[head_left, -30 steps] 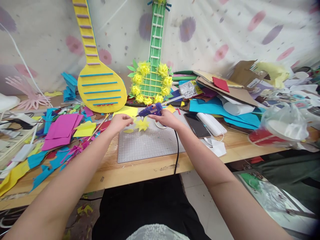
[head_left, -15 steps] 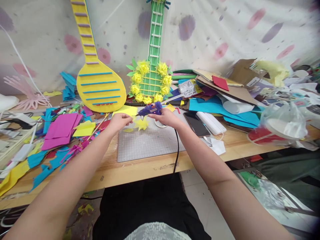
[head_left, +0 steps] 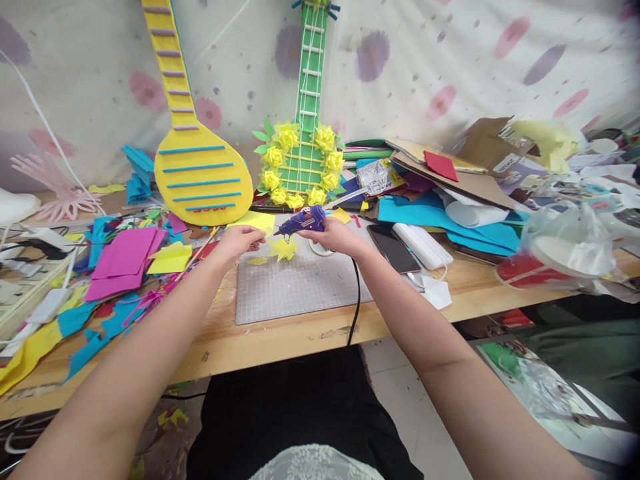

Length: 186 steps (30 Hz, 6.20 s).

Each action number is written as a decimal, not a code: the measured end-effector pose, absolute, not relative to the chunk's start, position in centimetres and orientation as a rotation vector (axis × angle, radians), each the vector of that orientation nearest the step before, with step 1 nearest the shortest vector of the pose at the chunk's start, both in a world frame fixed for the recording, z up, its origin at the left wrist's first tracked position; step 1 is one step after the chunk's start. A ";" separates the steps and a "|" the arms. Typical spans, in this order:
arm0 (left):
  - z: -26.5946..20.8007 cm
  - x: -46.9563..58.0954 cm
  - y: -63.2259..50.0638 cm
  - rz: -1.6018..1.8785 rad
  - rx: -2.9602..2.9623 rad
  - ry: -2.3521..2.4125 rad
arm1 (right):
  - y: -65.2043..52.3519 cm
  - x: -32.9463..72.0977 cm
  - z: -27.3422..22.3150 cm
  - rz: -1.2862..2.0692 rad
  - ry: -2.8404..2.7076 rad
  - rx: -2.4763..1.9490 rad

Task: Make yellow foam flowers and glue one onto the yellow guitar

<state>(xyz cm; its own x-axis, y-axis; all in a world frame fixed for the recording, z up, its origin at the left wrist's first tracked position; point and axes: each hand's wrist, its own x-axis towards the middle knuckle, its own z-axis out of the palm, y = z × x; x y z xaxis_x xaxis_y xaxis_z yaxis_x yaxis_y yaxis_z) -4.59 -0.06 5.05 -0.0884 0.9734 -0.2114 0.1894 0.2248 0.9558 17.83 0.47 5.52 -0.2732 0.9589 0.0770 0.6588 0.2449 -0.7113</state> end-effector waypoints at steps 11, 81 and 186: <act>4.5 -6.1 0.5 1.098 0.910 1.245 | 2.8 23.7 3.1 0.629 -1.426 -1.566; 2.9 -1.8 2.5 0.822 1.565 1.667 | 2.6 14.7 -1.2 0.846 -1.650 -1.263; 1.5 -4.1 2.3 0.844 1.453 1.615 | 2.4 13.6 -0.9 0.848 -1.840 -1.200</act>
<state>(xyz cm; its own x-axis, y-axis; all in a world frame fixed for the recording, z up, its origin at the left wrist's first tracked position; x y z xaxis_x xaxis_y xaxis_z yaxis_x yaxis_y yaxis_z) -4.10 2.27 1.50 -0.0324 0.9921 -0.1214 0.4671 0.1224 0.8757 13.60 2.41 -0.87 -0.2633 0.9343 0.2403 0.4243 0.3359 -0.8409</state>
